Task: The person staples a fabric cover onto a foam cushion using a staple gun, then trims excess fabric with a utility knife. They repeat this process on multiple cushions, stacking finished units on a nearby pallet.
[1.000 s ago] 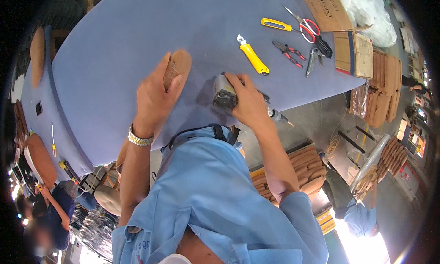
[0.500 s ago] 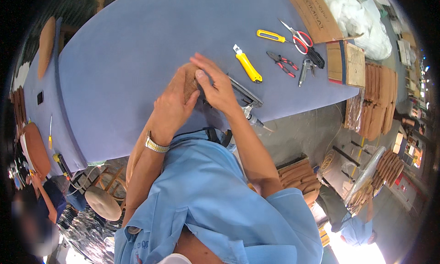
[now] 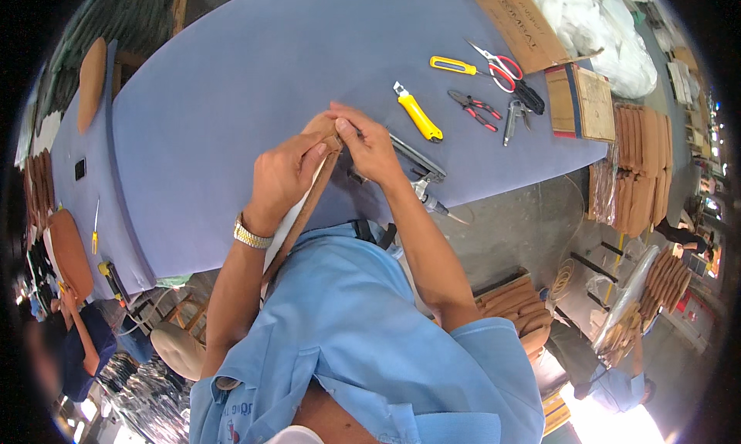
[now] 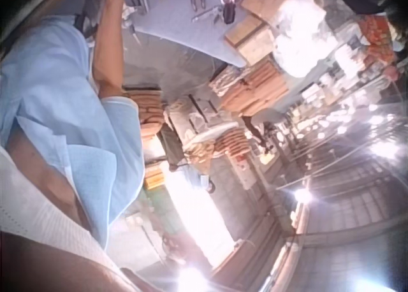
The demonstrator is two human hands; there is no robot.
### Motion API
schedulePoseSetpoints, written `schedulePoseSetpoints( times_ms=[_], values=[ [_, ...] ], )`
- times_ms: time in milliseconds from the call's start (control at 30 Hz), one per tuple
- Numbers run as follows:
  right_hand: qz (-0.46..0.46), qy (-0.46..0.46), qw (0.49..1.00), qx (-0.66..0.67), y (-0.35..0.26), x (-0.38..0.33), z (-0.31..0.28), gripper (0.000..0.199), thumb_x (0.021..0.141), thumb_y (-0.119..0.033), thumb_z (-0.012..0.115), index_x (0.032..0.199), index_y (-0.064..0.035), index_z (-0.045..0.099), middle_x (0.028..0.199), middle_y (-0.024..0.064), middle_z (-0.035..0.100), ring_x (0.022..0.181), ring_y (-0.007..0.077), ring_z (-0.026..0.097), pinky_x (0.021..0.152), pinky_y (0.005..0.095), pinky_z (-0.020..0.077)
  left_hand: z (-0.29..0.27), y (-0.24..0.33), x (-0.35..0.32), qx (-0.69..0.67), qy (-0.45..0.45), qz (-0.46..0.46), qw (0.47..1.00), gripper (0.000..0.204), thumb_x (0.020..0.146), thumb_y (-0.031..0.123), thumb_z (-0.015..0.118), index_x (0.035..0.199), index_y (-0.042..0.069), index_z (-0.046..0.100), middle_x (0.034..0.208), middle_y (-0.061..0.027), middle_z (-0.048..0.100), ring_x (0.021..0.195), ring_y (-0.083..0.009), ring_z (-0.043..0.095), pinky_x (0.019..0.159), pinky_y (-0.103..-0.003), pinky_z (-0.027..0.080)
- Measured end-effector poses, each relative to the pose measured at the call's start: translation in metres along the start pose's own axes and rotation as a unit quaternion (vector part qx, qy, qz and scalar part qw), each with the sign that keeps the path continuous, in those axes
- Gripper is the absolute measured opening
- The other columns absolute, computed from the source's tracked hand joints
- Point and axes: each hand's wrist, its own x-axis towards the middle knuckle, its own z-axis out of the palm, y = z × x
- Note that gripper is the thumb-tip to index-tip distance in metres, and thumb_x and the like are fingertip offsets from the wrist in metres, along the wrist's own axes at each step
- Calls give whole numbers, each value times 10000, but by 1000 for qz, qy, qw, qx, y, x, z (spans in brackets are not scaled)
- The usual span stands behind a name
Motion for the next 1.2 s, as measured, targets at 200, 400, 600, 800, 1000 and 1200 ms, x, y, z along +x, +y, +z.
schedulePoseSetpoints(
  times_ms=[200, 400, 600, 800, 1000, 1200],
  values=[
    [-14, 13, 1000, -18, 2, 1, 1, 311, 1081, -234, 543, 1239, -13, 695, 1398, 153, 641, 1261, 228, 602, 1076, 363, 462, -3, -18, 18, -17, -42, -20, 999, 204, 975, 217, 675, 1055, 47, 755, 940, -175, 745, 768, -338, 724, 680, -409, 561],
    [-26, 26, 998, -60, 3, 4, 5, 293, 1073, -225, 561, 1213, -8, 699, 1344, 149, 668, 1222, 239, 623, 1043, 361, 486, -17, 17, 6, -31, 55, 57, 996, 231, 959, 227, 704, 1110, 56, 742, 989, -169, 750, 830, -311, 730, 715, -391, 570],
    [-34, 13, 998, -44, -4, 7, 4, 285, 1071, -208, 561, 1216, -5, 700, 1350, 154, 668, 1229, 251, 625, 1050, 369, 487, -12, -9, 3, 8, 4, 45, 999, 216, 950, 202, 712, 1103, 54, 748, 921, -146, 743, 768, -288, 717, 683, -385, 558],
    [-72, -5, 996, -53, 4, -3, -3, 292, 1072, -184, 543, 1256, -14, 693, 1384, 159, 652, 1279, 258, 607, 1076, 377, 475, -9, -15, 33, -97, -37, 36, 994, 199, 943, 175, 712, 1094, 52, 752, 878, -124, 731, 677, -226, 669, 648, -357, 540],
    [-43, 10, 996, -74, -4, 0, 3, 319, 1080, -211, 538, 1292, -18, 676, 1401, 154, 643, 1301, 247, 594, 1101, 376, 457, -18, 18, -2, -24, 36, 129, 991, 255, 929, 210, 722, 1136, 63, 747, 951, -118, 739, 676, -247, 670, 666, -367, 549],
    [23, -49, 998, 15, -6, 11, -5, 369, 1100, -288, 508, 1308, -31, 674, 1444, 145, 613, 1332, 244, 568, 1122, 374, 432, -25, -18, 7, -38, -25, 15, 999, 214, 921, 207, 738, 1002, 11, 758, 846, -127, 729, 660, -278, 678, 634, -376, 541]
  ],
)
